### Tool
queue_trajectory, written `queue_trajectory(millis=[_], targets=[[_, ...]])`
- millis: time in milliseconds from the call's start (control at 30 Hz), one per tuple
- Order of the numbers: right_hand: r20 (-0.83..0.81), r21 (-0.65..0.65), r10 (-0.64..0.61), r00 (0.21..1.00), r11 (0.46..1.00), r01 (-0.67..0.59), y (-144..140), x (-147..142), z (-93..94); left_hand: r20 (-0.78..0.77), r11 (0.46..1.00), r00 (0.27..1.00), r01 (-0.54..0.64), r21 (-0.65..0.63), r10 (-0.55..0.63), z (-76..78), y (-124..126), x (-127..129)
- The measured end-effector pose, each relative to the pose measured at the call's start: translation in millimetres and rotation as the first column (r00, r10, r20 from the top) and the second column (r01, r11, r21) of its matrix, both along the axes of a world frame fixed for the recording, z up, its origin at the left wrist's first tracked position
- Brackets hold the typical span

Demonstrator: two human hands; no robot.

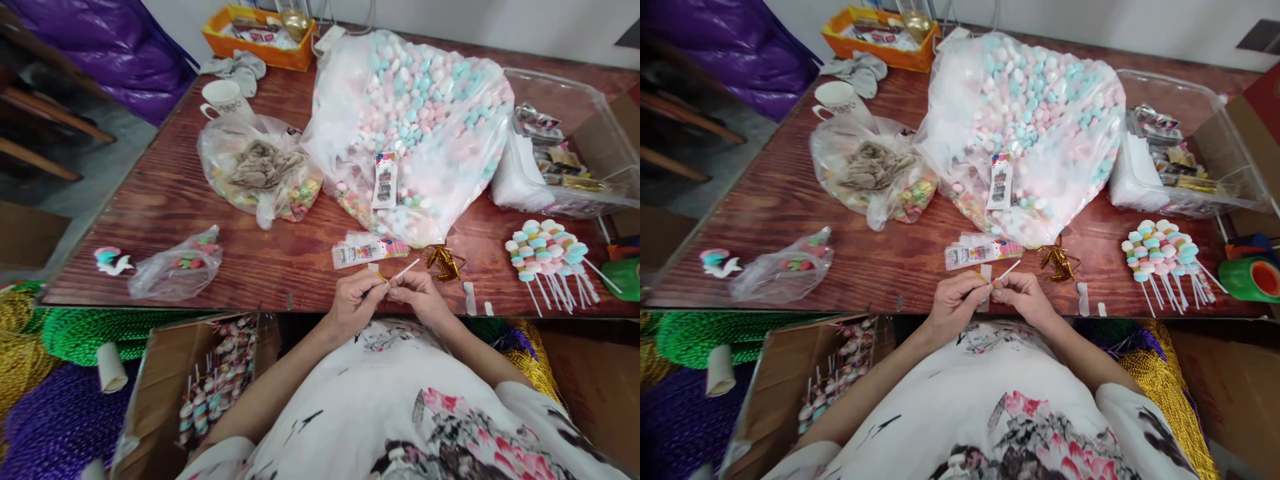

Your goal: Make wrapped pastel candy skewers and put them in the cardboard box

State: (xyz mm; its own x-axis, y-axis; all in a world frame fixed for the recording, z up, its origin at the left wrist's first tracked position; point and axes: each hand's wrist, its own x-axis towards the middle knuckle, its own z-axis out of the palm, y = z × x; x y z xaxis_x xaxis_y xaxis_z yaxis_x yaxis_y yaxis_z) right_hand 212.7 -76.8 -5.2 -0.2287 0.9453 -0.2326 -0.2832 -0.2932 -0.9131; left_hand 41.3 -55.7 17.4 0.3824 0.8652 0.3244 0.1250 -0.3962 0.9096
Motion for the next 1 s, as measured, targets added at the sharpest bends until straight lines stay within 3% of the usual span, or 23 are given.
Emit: queue_trajectory(millis=[133,233,300,367,400,433,467,533,567,600,667,733,800,900,1000], targets=[[0.05,0.055,0.037,0.998,0.998,-0.039,4.3,6.6,5.7,-0.044,0.998,0.999,0.025,0.061,-0.022,5.2,1.2,-0.1],[0.088,0.117,0.104,0.991,0.987,-0.114,7.6,10.3,6.2,-0.08,0.997,0.995,0.068,0.027,-0.065,11.8,2.0,-0.1],[0.171,0.201,0.177,0.969,0.957,-0.21,10.3,13.8,7.7,-0.095,0.988,0.986,0.13,-0.085,-0.138,16.1,4.3,-1.5],[0.361,0.383,0.172,0.917,0.869,-0.314,12.8,18.1,12.5,-0.068,0.938,0.97,0.207,-0.279,-0.235,19.5,8.2,-4.3],[0.472,0.509,0.113,0.874,0.775,-0.375,13.6,20.4,16.4,-0.033,0.888,0.96,0.245,-0.389,-0.279,20.9,10.4,-6.1],[0.567,0.628,0.021,0.823,0.636,-0.449,13.9,22.7,21.2,0.01,0.824,0.949,0.279,-0.493,-0.316,22.2,12.3,-7.9],[0.627,0.714,-0.09,0.774,0.464,-0.524,13.8,24.9,26.6,0.058,0.749,0.936,0.313,-0.584,-0.346,23.4,13.8,-9.7],[0.645,0.759,-0.273,0.714,0.124,-0.639,12.2,28.3,37.8,0.164,0.582,0.91,0.374,-0.722,-0.381,25.3,14.6,-12.5],[0.631,0.743,-0.326,0.704,-0.004,-0.669,11.0,29.4,43.1,0.216,0.491,0.896,0.399,-0.774,-0.388,25.8,13.9,-13.4],[0.617,0.722,-0.36,0.7,-0.096,-0.686,9.7,30.0,47.7,0.264,0.4,0.884,0.417,-0.816,-0.385,25.9,12.7,-14.0],[0.589,0.689,-0.392,0.707,-0.214,-0.693,7.7,29.7,54.3,0.336,0.223,0.863,0.436,-0.872,-0.376,24.2,10.0,-14.6],[0.58,0.667,-0.392,0.715,-0.276,-0.692,6.8,27.7,56.8,0.375,0.092,0.84,0.441,-0.893,-0.392,20.5,8.8,-15.4],[0.581,0.662,-0.374,0.722,-0.299,-0.687,6.8,24.6,55.7,0.398,0.021,0.81,0.45,-0.893,-0.43,15.6,10.1,-16.9],[0.599,0.665,-0.36,0.715,-0.274,-0.695,6.3,20.0,49.3,0.398,0.01,0.779,0.46,-0.888,-0.485,9.3,14.5,-20.1],[0.631,0.673,-0.368,0.683,-0.179,-0.718,2.5,15.6,40.0,0.366,0.053,0.768,0.459,-0.887,-0.525,7.1,17.8,-22.4]])
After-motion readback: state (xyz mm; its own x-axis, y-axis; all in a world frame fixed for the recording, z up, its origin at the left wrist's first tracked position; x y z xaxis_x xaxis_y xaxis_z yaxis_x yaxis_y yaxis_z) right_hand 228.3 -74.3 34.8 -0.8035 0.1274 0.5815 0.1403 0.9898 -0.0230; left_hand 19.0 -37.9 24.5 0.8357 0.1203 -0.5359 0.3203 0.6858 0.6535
